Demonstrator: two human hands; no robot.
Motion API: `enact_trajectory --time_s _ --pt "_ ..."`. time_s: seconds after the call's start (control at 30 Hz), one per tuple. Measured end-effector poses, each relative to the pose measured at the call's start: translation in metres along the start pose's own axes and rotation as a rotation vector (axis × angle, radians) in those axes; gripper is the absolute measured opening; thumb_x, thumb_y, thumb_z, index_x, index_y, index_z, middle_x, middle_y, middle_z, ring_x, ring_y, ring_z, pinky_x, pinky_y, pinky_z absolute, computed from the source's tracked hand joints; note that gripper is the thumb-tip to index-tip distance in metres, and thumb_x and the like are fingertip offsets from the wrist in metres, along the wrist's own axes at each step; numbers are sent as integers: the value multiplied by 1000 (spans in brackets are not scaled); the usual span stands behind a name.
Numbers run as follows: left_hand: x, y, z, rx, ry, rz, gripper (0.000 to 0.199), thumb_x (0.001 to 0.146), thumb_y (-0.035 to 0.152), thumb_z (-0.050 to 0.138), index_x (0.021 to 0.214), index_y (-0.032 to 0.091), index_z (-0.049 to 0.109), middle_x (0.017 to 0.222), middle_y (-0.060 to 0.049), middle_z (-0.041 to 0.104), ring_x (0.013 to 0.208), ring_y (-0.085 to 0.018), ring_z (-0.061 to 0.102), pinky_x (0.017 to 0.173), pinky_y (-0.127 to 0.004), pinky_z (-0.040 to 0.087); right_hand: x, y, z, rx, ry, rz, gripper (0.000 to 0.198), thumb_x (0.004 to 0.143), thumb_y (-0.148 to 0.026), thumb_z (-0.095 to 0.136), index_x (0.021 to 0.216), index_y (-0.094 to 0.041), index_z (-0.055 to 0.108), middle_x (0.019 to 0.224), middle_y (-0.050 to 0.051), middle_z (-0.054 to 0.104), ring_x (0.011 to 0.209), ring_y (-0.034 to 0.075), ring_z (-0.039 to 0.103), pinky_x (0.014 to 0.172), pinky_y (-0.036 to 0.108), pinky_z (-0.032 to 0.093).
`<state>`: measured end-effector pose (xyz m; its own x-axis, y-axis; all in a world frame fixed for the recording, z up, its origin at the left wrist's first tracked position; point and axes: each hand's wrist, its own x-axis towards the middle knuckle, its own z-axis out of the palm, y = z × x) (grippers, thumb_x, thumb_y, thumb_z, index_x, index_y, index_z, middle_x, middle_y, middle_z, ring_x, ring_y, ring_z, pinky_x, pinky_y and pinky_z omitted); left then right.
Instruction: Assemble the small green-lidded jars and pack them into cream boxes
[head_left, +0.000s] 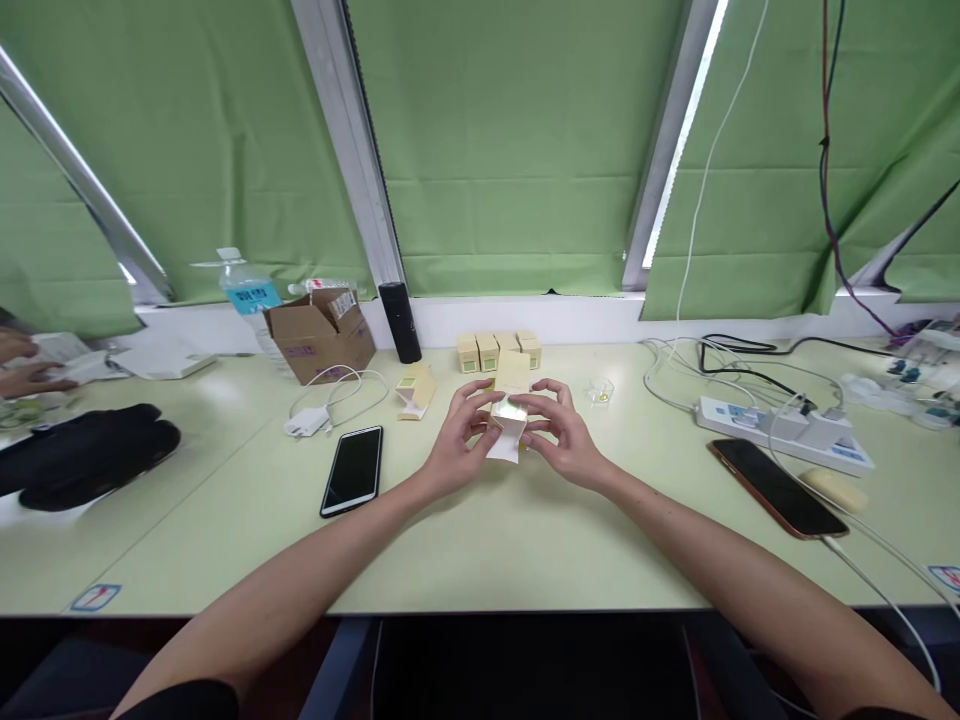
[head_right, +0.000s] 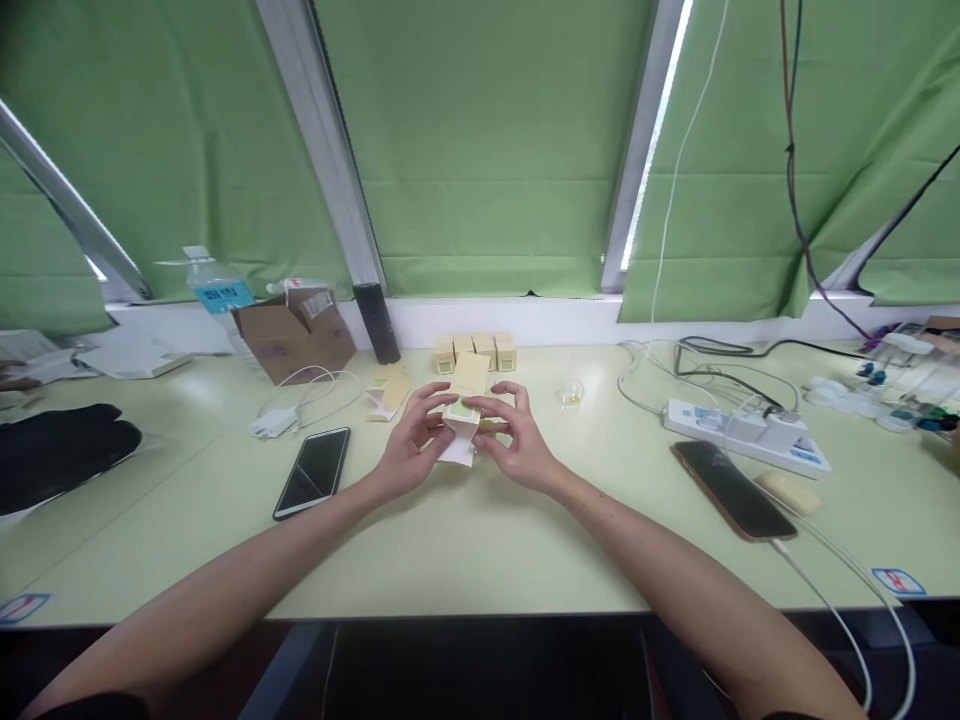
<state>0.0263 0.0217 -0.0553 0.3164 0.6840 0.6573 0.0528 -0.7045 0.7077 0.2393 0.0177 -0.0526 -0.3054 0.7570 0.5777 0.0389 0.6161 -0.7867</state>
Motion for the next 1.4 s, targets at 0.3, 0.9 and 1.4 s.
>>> enact_trajectory --time_s 0.3,0.9,1.4 --pt "-5 1 10 -97 99 -96 29 95 31 68 124 29 65 129 -6 43 83 -10 67 77 -32 63 -2 6 8 4 58 19 34 91 -32 71 125 -36 70 131 5 36 102 15 63 91 41 67" --pt "-7 -5 6 -300 -122 -134 76 88 40 75 156 43 41 157 -9 24 121 -26 58 104 -46 55 0 9 7 8 162 40 33 93 -37 69 126 -34 72 126 6 39 98 15 63 85 38 67" --pt "-4 8 12 -227 70 -118 41 97 46 65 131 27 55 140 -10 44 96 -16 64 79 -31 61 -6 2 9 -11 50 -115 39 96 -48 67 133 -34 70 128 10 39 125 25 53 92 43 67"
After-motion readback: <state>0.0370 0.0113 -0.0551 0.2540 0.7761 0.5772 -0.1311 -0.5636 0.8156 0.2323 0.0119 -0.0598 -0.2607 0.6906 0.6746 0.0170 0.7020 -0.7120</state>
